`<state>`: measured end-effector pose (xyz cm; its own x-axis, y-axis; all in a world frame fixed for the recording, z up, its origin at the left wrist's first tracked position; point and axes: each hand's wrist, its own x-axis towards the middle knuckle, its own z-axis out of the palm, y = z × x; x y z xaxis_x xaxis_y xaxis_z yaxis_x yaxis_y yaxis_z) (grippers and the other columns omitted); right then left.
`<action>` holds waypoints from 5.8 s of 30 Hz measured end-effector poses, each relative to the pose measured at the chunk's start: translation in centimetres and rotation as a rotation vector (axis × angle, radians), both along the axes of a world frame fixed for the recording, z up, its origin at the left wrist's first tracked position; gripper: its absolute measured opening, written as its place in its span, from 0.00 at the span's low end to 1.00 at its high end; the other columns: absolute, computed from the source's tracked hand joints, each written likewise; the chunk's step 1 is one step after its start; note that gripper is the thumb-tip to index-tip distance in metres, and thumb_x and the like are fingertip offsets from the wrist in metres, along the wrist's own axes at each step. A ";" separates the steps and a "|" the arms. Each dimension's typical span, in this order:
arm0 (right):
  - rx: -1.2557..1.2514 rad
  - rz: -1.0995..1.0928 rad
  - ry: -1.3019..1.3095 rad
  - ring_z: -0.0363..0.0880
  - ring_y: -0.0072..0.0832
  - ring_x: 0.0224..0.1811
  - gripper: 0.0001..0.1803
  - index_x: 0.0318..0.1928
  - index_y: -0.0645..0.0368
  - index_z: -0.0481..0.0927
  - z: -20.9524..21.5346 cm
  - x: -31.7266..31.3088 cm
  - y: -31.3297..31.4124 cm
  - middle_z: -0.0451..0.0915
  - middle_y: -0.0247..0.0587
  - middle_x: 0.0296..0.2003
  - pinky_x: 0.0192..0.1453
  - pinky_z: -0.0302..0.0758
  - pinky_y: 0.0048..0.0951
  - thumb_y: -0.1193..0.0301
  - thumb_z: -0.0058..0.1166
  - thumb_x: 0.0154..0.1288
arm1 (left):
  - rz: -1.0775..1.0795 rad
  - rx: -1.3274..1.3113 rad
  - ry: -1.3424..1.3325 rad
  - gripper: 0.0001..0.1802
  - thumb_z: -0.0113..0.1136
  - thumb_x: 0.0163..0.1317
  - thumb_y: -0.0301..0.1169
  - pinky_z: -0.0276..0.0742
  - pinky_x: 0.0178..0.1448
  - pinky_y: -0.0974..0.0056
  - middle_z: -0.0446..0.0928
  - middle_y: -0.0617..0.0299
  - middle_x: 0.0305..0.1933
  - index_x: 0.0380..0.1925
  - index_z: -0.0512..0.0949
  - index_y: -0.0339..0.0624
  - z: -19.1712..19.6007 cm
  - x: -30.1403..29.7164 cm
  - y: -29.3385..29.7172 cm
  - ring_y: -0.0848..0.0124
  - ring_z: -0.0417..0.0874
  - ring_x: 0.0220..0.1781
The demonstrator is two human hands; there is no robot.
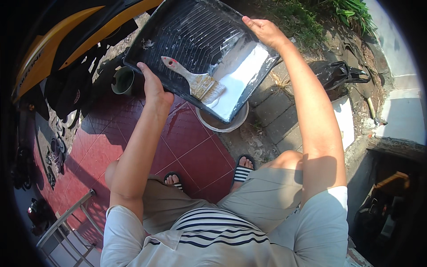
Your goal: The person scrapes paint from a paint tray into a bucket using a paintbrush, places the brush into the bucket, and pours water from a container onto the paint tray.
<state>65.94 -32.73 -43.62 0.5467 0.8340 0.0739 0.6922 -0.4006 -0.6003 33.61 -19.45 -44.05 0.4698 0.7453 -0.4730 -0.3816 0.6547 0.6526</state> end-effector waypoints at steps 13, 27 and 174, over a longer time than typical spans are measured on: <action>0.182 0.094 -0.743 0.60 0.56 0.68 0.47 0.61 0.64 0.73 5.8 -14.1 2.3 0.63 0.63 0.62 0.72 0.58 0.55 0.42 0.70 0.51 | 0.061 0.104 -0.090 0.42 0.31 0.73 0.67 0.71 0.71 0.49 0.74 0.56 0.69 0.70 0.67 0.46 -2.1 -1.9 2.7 0.55 0.76 0.68; 0.066 0.475 -0.563 0.75 0.37 0.45 0.18 0.35 0.55 0.77 0.3 -22.6 4.7 0.74 0.39 0.38 0.52 0.67 0.38 0.59 0.69 0.53 | 0.044 0.095 -0.023 0.38 0.30 0.77 0.63 0.70 0.71 0.51 0.74 0.57 0.68 0.68 0.68 0.46 -0.9 -1.5 2.2 0.58 0.76 0.67; 0.239 0.004 -0.256 0.83 0.39 0.41 0.09 0.41 0.65 0.75 5.3 -14.2 -11.5 0.82 0.46 0.40 0.47 0.79 0.33 0.79 0.62 0.64 | 0.015 0.110 -0.129 0.40 0.33 0.76 0.63 0.65 0.76 0.51 0.66 0.57 0.75 0.74 0.61 0.45 -2.6 0.0 3.0 0.56 0.69 0.74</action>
